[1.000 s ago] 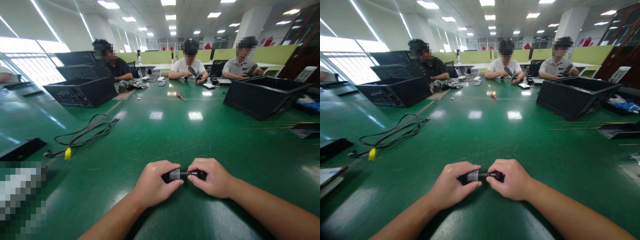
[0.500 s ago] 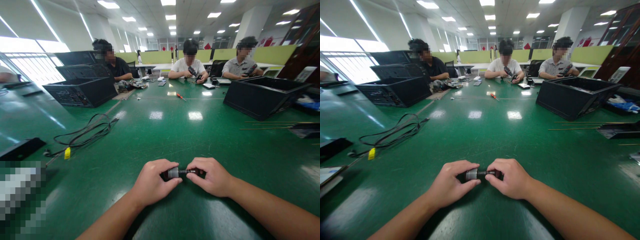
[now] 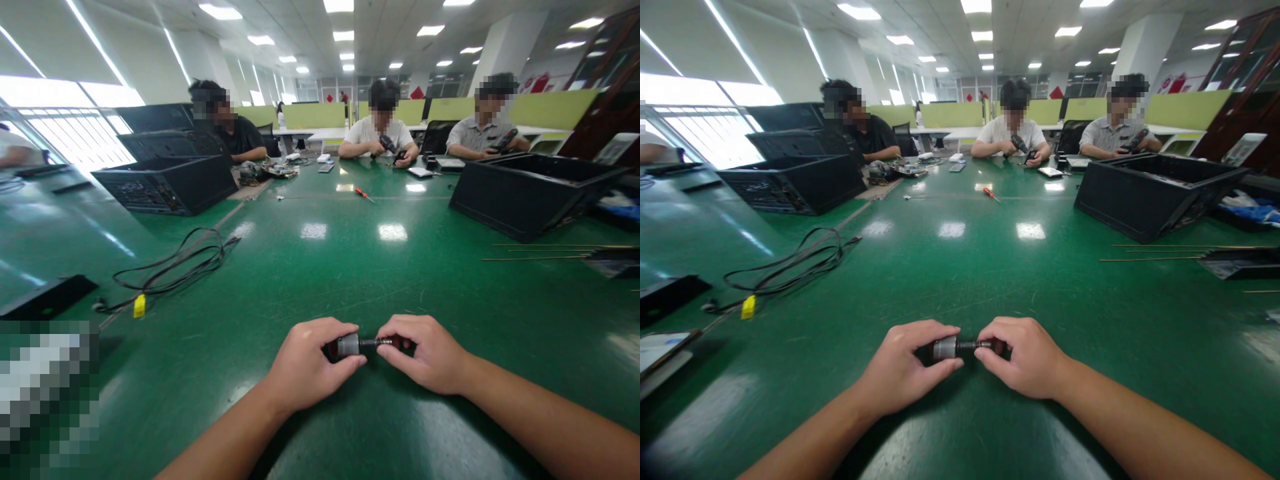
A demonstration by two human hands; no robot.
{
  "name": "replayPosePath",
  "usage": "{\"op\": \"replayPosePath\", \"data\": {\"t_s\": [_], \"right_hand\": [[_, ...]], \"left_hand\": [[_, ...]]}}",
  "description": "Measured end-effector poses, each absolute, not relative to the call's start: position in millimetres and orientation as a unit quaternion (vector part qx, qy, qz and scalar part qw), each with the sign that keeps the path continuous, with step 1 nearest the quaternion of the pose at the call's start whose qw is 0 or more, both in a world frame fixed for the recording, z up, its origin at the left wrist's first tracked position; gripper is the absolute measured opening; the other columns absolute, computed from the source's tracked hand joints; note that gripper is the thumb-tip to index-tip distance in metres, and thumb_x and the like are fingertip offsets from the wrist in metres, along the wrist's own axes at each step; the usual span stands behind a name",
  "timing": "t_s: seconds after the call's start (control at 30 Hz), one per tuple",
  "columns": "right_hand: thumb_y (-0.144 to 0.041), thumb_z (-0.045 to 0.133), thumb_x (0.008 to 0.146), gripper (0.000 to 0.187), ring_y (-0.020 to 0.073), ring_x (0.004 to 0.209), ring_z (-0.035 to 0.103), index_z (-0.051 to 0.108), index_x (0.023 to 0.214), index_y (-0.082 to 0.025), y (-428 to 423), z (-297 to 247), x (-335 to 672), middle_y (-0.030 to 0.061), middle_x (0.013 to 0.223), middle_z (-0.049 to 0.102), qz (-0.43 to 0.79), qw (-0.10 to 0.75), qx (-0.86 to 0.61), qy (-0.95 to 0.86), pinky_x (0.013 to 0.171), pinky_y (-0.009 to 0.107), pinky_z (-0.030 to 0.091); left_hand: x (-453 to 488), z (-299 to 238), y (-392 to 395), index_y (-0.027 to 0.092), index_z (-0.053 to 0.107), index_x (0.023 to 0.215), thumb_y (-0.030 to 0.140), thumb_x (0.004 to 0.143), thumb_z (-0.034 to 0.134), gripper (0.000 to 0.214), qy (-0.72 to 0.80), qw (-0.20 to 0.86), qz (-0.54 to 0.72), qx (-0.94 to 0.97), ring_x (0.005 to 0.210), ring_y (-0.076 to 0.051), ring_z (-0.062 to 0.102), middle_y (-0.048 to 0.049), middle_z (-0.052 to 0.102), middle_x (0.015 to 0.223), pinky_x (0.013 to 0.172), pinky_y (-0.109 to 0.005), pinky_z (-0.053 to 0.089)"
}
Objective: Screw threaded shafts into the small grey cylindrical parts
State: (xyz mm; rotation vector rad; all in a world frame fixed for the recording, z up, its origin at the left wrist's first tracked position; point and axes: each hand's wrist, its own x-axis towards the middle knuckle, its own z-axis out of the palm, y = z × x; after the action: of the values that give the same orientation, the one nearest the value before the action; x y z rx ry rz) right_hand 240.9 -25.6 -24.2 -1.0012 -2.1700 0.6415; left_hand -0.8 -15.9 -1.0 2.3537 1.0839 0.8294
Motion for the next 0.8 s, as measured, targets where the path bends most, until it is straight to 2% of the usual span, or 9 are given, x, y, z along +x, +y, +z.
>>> {"op": "replayPosePath", "data": {"t_s": [0.8], "right_hand": [[-0.022,0.063,0.089,0.009,0.0131,0.064,0.058,0.068,0.096,-0.020,-25.4,-22.9,239.5,-0.0005,0.075,0.064,0.262,0.334,-0.409,-0.808,0.061,0.025,0.043]], "left_hand": [[-3.3,0.1,-12.2,0.022,0.073,0.104,0.031,0.078,0.078,0.028,0.398,0.199,0.304,0.843,0.075,-0.017,0.069,-0.0016,0.075,0.086,0.070,-0.028,0.051]]}}
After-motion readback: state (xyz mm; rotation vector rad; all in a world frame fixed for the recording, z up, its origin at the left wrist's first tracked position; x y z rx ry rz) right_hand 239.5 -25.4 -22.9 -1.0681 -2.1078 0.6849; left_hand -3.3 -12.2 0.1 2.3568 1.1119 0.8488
